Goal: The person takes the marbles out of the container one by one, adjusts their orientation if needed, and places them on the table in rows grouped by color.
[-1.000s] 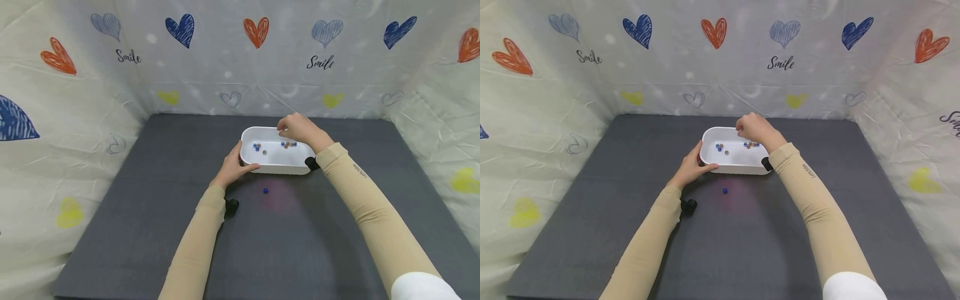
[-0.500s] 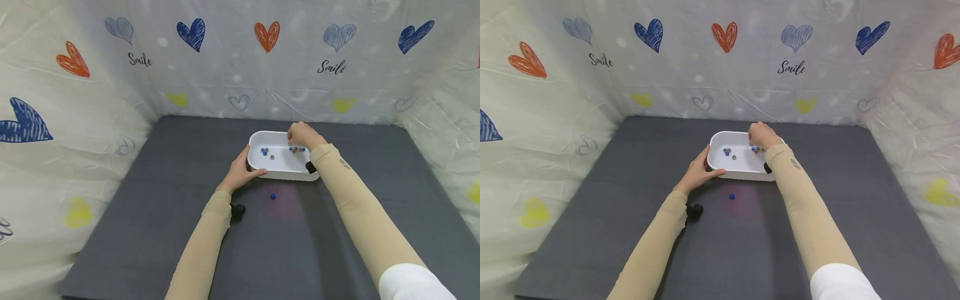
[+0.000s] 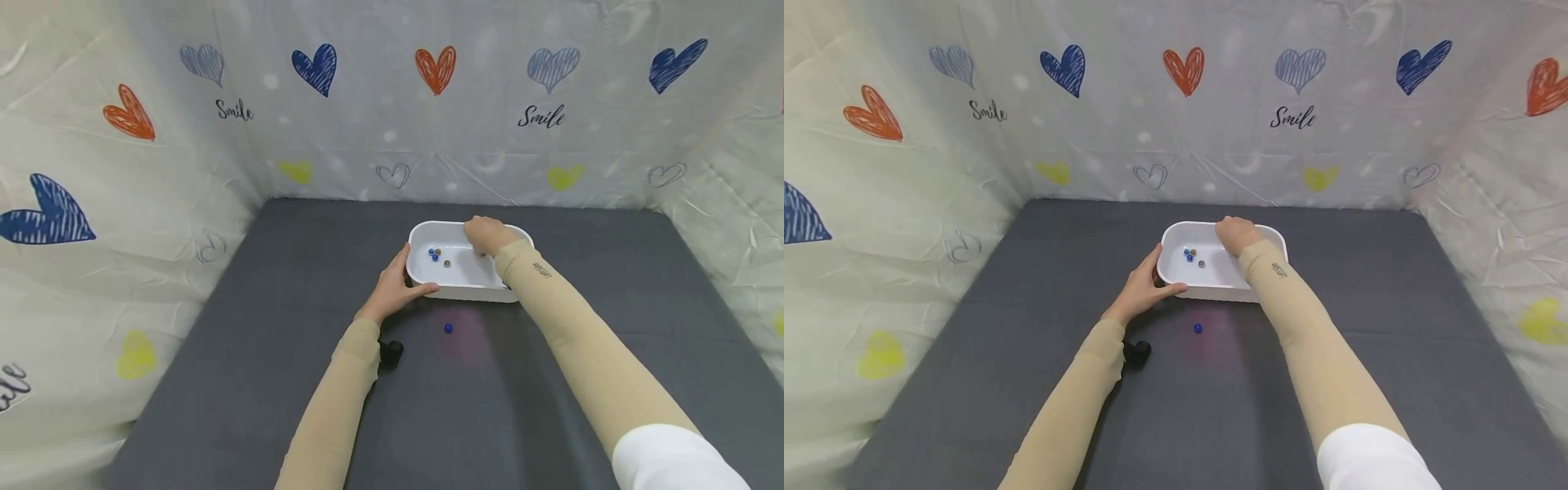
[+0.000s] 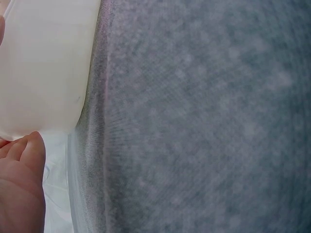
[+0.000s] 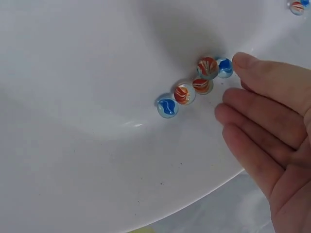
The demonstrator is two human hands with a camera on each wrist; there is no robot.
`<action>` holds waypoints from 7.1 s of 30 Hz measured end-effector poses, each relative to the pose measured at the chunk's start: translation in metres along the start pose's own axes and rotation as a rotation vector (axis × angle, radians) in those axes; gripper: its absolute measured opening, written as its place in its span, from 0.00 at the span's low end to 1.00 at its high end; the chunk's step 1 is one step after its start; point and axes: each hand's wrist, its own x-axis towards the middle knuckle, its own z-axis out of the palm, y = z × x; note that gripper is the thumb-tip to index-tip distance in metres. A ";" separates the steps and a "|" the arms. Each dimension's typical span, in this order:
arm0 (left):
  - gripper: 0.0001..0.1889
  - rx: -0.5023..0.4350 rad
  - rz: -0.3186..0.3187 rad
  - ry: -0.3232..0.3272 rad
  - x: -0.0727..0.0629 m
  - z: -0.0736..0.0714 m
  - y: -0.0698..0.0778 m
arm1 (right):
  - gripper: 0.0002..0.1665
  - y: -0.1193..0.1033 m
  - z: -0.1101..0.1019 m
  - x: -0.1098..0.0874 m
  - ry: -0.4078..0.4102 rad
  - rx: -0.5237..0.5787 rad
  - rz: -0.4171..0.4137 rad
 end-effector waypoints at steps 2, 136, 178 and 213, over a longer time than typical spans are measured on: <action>0.59 -0.004 -0.004 -0.003 -0.002 0.002 -0.002 | 0.10 -0.003 0.002 0.000 -0.019 -0.017 -0.010; 0.60 -0.034 -0.025 -0.017 0.004 0.005 -0.009 | 0.10 0.040 -0.007 -0.043 0.186 0.253 0.130; 0.59 -0.021 -0.002 -0.023 0.001 0.000 -0.001 | 0.09 0.034 0.016 -0.025 0.103 0.090 0.138; 0.58 -0.009 -0.025 -0.028 0.005 0.002 -0.005 | 0.08 0.048 -0.024 -0.112 0.188 0.431 -0.158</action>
